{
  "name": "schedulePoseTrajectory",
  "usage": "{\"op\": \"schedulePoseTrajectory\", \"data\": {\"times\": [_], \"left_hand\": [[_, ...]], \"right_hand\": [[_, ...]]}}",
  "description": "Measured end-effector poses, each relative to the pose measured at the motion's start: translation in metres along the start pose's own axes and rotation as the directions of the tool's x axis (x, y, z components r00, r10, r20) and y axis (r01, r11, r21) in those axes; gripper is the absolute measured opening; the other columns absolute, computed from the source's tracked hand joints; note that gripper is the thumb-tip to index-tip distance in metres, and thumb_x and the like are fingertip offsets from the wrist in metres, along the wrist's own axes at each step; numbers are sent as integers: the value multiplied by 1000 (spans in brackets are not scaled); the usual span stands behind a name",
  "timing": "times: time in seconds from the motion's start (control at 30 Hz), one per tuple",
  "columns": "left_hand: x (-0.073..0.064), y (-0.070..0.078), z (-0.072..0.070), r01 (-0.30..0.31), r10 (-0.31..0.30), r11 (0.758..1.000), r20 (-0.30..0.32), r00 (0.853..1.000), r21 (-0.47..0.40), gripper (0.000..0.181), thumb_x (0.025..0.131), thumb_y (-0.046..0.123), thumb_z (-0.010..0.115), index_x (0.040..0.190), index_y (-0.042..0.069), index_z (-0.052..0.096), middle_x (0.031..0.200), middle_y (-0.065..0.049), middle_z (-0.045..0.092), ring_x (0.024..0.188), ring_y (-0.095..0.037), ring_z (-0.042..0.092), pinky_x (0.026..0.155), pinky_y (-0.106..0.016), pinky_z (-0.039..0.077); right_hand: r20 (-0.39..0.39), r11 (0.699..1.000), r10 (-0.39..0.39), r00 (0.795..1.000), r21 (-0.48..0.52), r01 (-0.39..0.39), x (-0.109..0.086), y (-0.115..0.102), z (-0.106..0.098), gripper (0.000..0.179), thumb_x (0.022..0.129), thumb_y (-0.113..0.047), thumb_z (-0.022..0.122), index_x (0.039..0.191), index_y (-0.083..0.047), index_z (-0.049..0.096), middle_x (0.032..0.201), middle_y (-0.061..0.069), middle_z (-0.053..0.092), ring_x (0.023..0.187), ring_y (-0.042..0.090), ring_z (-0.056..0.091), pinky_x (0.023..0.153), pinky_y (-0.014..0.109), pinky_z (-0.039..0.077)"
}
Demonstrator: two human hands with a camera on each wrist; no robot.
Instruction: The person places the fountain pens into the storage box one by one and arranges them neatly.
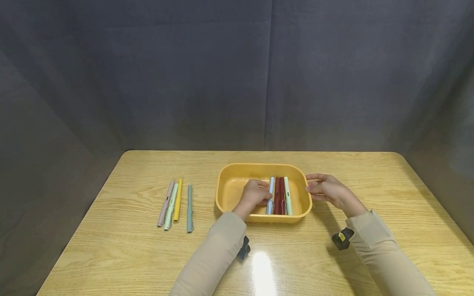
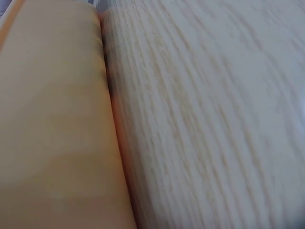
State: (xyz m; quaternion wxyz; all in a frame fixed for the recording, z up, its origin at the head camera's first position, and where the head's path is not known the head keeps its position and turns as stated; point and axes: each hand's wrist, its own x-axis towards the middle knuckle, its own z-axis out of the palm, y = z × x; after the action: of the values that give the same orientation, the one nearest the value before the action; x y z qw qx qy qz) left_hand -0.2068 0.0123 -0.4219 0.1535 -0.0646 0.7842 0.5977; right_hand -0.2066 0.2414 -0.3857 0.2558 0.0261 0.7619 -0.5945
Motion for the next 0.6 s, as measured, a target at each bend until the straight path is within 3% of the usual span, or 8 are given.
{"op": "schedulePoseTrajectory", "data": {"times": [0.3, 0.6], "left_hand": [[-1, 4, -1, -29, 38, 993, 68, 997, -118, 37, 81, -7, 65, 118, -8, 61, 111, -24, 65, 75, -18, 65, 68, -28, 62], [-10, 19, 6, -89, 116, 983, 165, 979, -161, 40, 82, -7, 66, 122, -8, 59, 112, -24, 65, 88, -23, 68, 79, -34, 62]], "right_hand": [[-18, 1000, 13, 1000, 7, -13, 0, 0, -1, 59, 94, -4, 53, 143, 11, 24, 88, -10, 59, 78, -1, 62, 76, 15, 58], [-26, 1000, 12, 1000, 15, -11, 0, 1, 1, 58, 94, -4, 54, 143, 11, 26, 90, -9, 59, 78, -1, 62, 75, 16, 58]]}}
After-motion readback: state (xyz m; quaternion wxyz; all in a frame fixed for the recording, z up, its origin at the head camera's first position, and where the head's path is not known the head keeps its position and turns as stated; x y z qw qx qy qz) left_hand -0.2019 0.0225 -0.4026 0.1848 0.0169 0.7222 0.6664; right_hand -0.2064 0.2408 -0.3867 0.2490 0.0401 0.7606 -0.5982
